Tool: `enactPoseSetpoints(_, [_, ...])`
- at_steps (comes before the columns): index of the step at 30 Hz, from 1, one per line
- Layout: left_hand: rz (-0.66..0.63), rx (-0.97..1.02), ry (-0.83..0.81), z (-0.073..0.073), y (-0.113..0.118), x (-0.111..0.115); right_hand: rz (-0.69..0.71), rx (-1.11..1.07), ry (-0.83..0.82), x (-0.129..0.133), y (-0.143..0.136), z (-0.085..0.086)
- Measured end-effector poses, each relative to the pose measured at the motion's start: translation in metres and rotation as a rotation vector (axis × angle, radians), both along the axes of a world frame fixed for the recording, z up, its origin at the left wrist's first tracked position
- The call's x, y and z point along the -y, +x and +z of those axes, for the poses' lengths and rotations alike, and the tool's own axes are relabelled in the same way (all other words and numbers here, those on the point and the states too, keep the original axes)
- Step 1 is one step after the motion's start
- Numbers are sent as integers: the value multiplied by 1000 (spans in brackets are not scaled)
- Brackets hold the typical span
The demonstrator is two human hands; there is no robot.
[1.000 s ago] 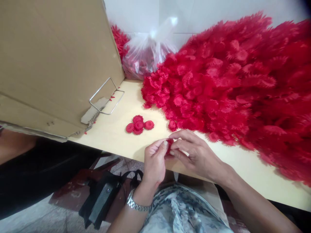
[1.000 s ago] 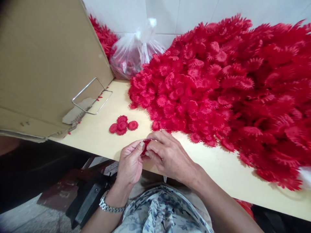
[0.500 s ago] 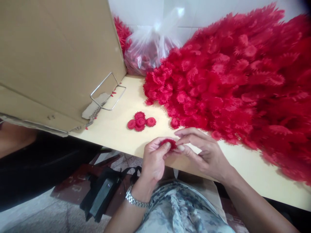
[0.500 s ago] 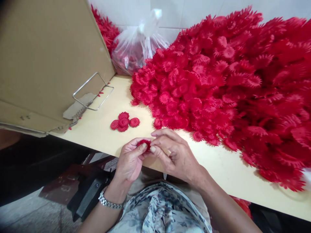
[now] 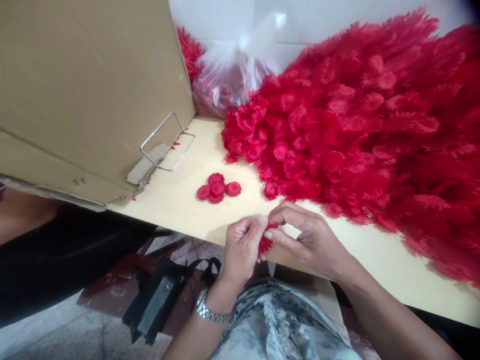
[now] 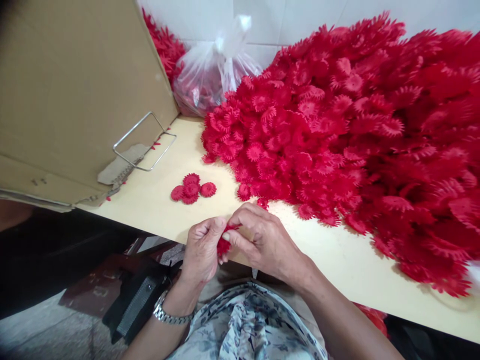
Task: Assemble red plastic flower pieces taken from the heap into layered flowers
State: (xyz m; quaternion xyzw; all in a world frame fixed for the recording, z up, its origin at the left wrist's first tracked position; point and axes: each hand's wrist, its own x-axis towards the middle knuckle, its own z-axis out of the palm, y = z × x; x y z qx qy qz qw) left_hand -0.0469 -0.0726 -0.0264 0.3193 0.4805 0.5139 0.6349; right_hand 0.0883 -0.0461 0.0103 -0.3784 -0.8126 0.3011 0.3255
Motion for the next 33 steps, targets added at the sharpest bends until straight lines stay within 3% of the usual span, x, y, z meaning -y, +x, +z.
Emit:
enactPoseSetpoints(4, [-173,75,12,1,-2,2,-168,13,-64,3,-4,0])
enactPoseSetpoints(7, [-191,106,-51,3,-3,2,-351,-10,-64,-1,-1,-2])
enactPoseSetpoints(10, [-126,122,-109,8,-4,0,-560,23,134,-19,13,0])
enactPoseSetpoints(12, [-74,147,-102,11,-4,-3,-617,162,316,-37,26,1])
enactPoseSetpoints(17, [14,183,-65,16,-4,-9,-610,447,556,-61,46,1])
enactPoseSetpoints(21, [7,175,-94,13,-4,-9,-485,355,526,-45,38,1])
enactPoseSetpoints(28, [2,72,-103,9,-4,-5,-98,-3,-72,-8,4,8])
enactPoseSetpoints(33, [-5,61,-52,6,-5,-2,-2,-31,-226,-3,-6,8])
